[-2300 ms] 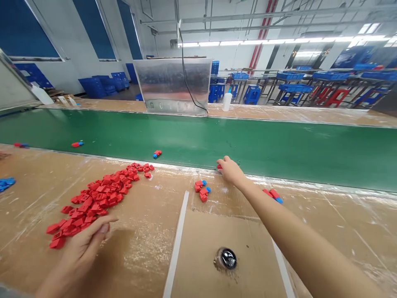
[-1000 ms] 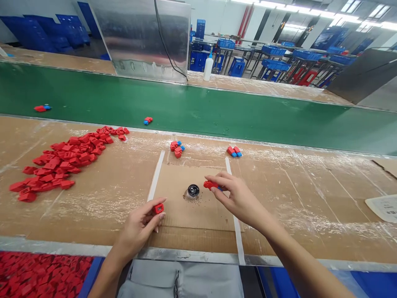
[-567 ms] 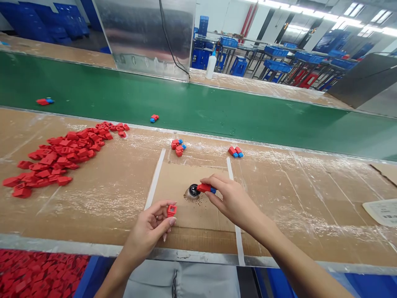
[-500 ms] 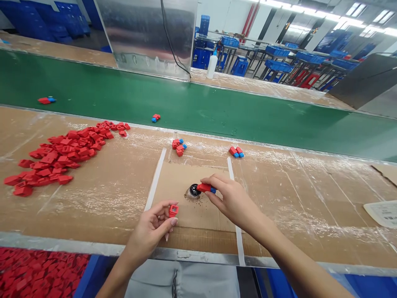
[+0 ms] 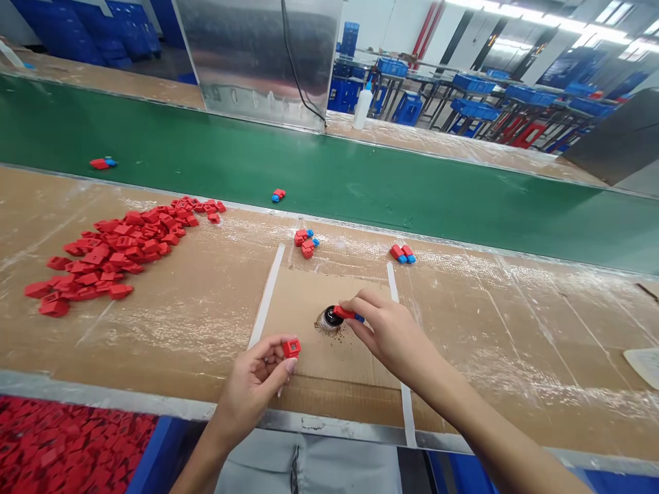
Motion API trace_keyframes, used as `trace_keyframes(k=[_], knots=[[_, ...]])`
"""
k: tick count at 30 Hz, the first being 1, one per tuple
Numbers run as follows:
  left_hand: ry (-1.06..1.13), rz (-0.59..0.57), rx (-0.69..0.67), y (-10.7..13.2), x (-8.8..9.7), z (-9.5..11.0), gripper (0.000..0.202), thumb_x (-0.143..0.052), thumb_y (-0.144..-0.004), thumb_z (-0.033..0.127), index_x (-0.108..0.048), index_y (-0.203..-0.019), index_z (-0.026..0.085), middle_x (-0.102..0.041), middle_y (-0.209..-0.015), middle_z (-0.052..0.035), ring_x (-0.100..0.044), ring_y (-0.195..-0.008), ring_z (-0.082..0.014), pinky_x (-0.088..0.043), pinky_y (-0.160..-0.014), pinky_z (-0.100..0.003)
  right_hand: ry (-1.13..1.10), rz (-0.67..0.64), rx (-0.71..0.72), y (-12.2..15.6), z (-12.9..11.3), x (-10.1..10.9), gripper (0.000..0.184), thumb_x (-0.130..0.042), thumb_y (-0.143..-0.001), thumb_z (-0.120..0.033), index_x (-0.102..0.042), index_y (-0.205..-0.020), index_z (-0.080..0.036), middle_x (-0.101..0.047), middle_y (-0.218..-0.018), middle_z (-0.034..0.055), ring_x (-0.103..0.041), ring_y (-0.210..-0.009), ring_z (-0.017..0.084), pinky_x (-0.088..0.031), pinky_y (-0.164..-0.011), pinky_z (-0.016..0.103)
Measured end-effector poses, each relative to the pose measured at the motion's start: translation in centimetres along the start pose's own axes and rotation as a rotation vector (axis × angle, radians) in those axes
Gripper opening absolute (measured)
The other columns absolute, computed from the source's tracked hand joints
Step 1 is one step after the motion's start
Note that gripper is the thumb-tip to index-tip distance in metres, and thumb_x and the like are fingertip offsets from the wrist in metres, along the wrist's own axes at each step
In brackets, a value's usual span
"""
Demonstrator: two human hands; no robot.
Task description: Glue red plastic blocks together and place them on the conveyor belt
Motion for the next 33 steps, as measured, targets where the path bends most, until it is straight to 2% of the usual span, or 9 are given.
trace_keyframes(k=[2,5,8,11,13,16,20,25,33], knots=[[0.011,0.026,-0.011,0.1,0.2,-0.2,0.025,-0.059,-0.092,0.034,-0.062,-0.112,0.02,-0.058,-0.079,0.0006,-0.055,-0.066,-0.0101,-0.048,-0.056,-0.02,0.001,-0.007,0.009,0.1,-0.1,-0.1,0.013,-0.049,-0.099,-0.023,-0.062,-0.1,-0.02,-0.062,-0.093,0.0052,-0.062,-0.081,0.02,-0.048,-0.07,0.031],[0.05,0.02,-0.033,0.1,0.1,-0.2,0.027,-0.056,-0.093,0.035,-0.061,-0.115,0.019,-0.066,-0.091,-0.0046,-0.065,-0.081,-0.0158,-0.055,-0.067,-0.025,0.007,-0.027,0.009,0.4,0.0,-0.3,0.013,-0.049,-0.099,-0.023,-0.061,-0.098,-0.02,-0.061,-0.09,0.005,-0.061,-0.078,0.019,-0.047,-0.068,0.031],[0.062,0.022,-0.07,-0.1,0.1,0.3,0.026,-0.054,-0.095,0.033,-0.061,-0.114,0.018,-0.067,-0.101,-0.0073,-0.065,-0.094,-0.0191,-0.056,-0.083,-0.031,0.019,-0.031,0.007,0.4,0.1,-0.4,0.014,-0.048,-0.099,-0.023,-0.062,-0.098,-0.019,-0.061,-0.089,0.0051,-0.061,-0.076,0.019,-0.047,-0.068,0.031],[0.114,0.032,-0.06,-0.4,0.4,0.3,0.024,-0.056,-0.094,0.032,-0.061,-0.112,0.018,-0.067,-0.105,-0.0084,-0.065,-0.097,-0.0202,-0.054,-0.086,-0.033,0.029,-0.045,0.009,0.3,-0.1,-0.4,0.016,-0.047,-0.1,-0.025,-0.062,-0.099,-0.02,-0.061,-0.089,0.0057,-0.061,-0.076,0.019,-0.048,-0.067,0.031],[0.172,0.061,-0.038,-0.6,0.7,0.2,0.023,-0.058,-0.092,0.031,-0.061,-0.111,0.017,-0.067,-0.104,-0.0083,-0.066,-0.092,-0.0192,-0.054,-0.083,-0.032,0.036,-0.057,0.011,0.3,-0.2,-0.4,0.018,-0.045,-0.1,-0.026,-0.062,-0.1,-0.02,-0.061,-0.089,0.0063,-0.061,-0.076,0.02,-0.048,-0.067,0.032],[0.24,0.101,-0.01,-0.7,1.2,0.1,0.023,-0.061,-0.09,0.031,-0.06,-0.109,0.017,-0.067,-0.093,-0.0054,-0.064,-0.079,-0.0153,-0.053,-0.071,-0.027,0.04,-0.064,0.01,0.2,-0.4,-0.3,0.018,-0.044,-0.1,-0.027,-0.061,-0.099,-0.02,-0.062,-0.089,0.007,-0.061,-0.076,0.02,-0.049,-0.067,0.032],[0.259,0.113,0.002,-0.6,1.4,0.0,0.023,-0.062,-0.089,0.033,-0.06,-0.105,0.018,-0.062,-0.082,-0.0019,-0.057,-0.068,-0.0119,-0.045,-0.057,-0.021,0.04,-0.056,0.006,0.2,-0.3,-0.3,0.017,-0.045,-0.1,-0.026,-0.06,-0.1,-0.021,-0.063,-0.09,0.0071,-0.062,-0.077,0.021,-0.05,-0.068,0.033],[0.262,0.115,0.007,-0.6,1.6,-0.1,0.024,-0.061,-0.089,0.034,-0.062,-0.107,0.018,-0.058,-0.08,-0.0009,-0.051,-0.068,-0.0108,-0.04,-0.056,-0.019,0.041,-0.066,0.009,0.2,-0.4,-0.4,0.016,-0.045,-0.1,-0.025,-0.06,-0.098,-0.02,-0.061,-0.09,0.0068,-0.061,-0.076,0.02,-0.049,-0.067,0.032],[0.545,0.155,0.139,-0.8,2.0,-0.5,0.031,-0.074,-0.077,0.035,-0.064,-0.1,0.017,-0.056,-0.074,0.0013,-0.044,-0.059,-0.0068,-0.032,-0.05,-0.016,0.033,-0.092,0.015,0.0,-0.8,-0.1,0.014,-0.048,-0.098,-0.02,-0.061,-0.098,-0.02,-0.061,-0.09,0.0067,-0.061,-0.077,0.02,-0.048,-0.067,0.032]])
Point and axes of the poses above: each hand's wrist, its own y-axis away from the middle knuckle, its own x-axis out of the back of the hand, z = x × y, the point moved 9 cm from there along -y, towards the middle knuckle
